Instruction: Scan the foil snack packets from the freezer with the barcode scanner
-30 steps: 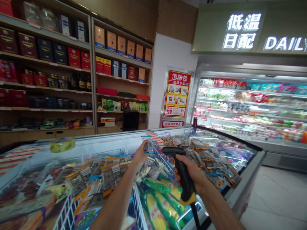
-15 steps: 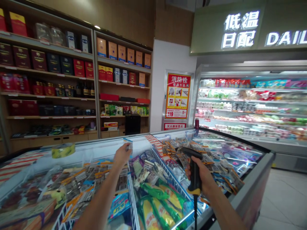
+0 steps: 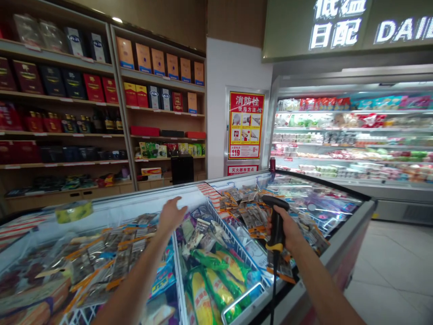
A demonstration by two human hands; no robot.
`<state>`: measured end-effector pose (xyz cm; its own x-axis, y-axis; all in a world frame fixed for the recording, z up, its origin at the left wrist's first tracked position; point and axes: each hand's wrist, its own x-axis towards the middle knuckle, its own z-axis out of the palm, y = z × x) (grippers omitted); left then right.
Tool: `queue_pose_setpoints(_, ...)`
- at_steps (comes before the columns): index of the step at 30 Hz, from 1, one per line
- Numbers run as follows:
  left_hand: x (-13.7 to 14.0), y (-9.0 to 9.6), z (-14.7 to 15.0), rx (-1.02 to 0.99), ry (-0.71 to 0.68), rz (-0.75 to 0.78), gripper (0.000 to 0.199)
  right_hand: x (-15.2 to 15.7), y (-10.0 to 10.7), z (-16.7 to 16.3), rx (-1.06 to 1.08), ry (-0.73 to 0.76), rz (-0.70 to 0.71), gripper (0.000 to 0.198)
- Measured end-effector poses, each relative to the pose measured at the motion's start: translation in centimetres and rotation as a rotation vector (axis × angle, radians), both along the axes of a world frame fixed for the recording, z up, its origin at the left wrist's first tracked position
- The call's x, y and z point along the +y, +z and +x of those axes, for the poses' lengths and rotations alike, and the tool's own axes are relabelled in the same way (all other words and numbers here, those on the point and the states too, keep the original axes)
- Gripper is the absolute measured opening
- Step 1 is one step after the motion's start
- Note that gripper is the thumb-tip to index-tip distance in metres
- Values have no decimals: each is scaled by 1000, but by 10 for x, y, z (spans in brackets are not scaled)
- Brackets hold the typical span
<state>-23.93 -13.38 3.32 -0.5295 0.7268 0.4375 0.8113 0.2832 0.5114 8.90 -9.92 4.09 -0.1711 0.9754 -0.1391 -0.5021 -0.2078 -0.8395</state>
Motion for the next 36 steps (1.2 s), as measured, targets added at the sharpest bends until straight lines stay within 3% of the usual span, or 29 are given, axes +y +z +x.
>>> queue_pose_setpoints(2,30,-14,59,-217,-244,20,44,-3,-2,3,-2,-1,4,17)
queue_pose_setpoints(4,54,-31,116,-401,-402,-17,43,-8,-4,6,-19,-4,20,17)
queue_pose_setpoints(7,71,-53,178,-532,-419,-57,57,-17,-8,10,-62,-7,23,18)
queue_pose_setpoints(9,76,-59,198,-548,-419,-14,62,-23,-10,11,-77,-2,16,19)
queue_pose_setpoints(12,79,-60,194,-622,-426,77,60,-31,-10,10,-96,7,16,19)
queue_pose_setpoints(16,76,-55,153,-765,-402,240,56,-39,-11,3,-121,62,13,22)
queue_pose_setpoints(22,65,-53,104,-1152,-350,454,49,-61,-15,-18,-130,205,13,27)
queue_pose_setpoints(26,67,-56,101,-1251,-399,548,48,-76,-10,-29,-125,247,-18,30)
queue_pose_setpoints(36,71,-59,108,-1275,-430,530,53,-76,-9,-25,-140,266,-116,25)
